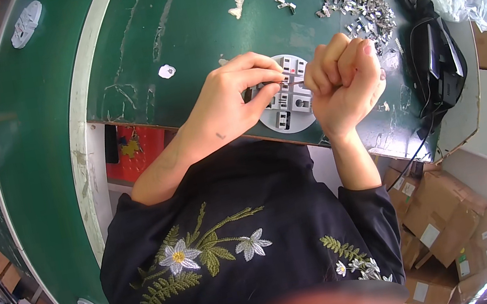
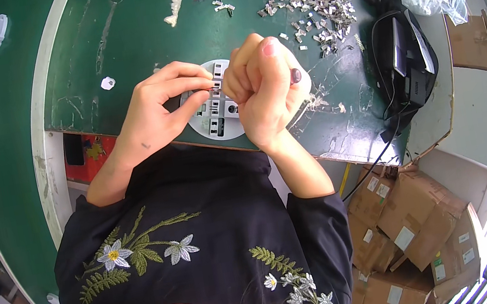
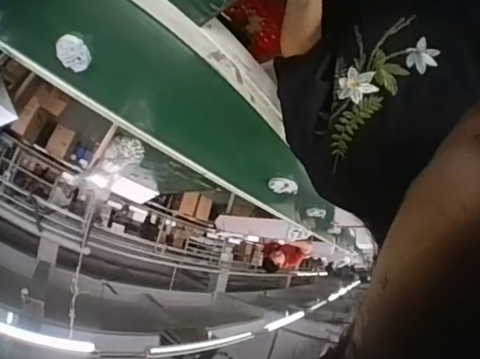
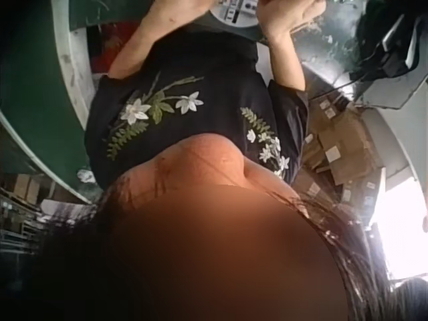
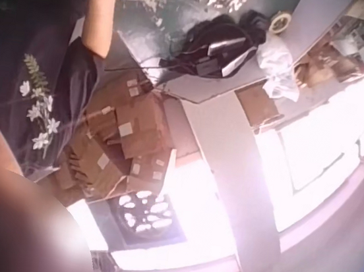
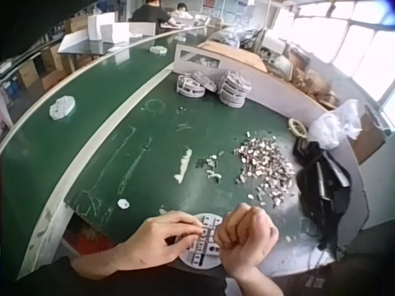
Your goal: Assembling small metal components onto a circular hardware base.
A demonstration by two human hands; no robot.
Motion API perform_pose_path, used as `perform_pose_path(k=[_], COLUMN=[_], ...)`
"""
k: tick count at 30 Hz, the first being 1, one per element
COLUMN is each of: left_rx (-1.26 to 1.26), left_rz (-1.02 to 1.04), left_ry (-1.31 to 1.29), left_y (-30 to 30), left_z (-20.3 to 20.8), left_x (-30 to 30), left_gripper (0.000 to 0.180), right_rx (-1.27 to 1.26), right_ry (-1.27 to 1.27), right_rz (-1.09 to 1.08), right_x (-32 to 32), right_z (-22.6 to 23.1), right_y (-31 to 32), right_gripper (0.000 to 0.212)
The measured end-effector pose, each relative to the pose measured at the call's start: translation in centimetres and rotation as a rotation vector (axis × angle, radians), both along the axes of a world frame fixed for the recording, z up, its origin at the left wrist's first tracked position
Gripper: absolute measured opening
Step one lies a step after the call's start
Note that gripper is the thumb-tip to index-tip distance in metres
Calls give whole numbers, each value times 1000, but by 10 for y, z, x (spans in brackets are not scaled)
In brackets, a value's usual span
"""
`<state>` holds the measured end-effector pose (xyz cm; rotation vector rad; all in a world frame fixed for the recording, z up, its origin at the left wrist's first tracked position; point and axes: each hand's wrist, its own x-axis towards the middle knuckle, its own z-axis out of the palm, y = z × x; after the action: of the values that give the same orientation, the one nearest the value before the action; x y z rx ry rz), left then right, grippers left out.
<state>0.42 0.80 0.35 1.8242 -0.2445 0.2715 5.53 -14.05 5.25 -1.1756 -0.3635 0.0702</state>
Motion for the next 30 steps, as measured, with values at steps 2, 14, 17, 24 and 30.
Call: perform_pose_path(k=[2, 14, 17, 24, 30], left_rx=[2, 39, 64, 290, 375], left_rz=[-1, -38, -79, -166, -185], left_ry=[-11, -46, -43, -57, -79], left_y=[0, 4, 5, 3, 2], left_z=[0, -5, -6, -4, -2], left_x=[0, -1, -3, 2, 1], left_gripper=[17, 20, 30, 95, 105], right_rx=[-5, -198, 9, -79, -164], right_ry=[2, -48, 49, 8, -373], right_rz=[-8, -9, 197, 257, 100], right_x=[-1, 3, 10, 7, -1], right_z=[0, -1, 2, -12, -30], right_y=[2, 9, -6, -7, 0], right_gripper=[45, 44, 43, 43, 43])
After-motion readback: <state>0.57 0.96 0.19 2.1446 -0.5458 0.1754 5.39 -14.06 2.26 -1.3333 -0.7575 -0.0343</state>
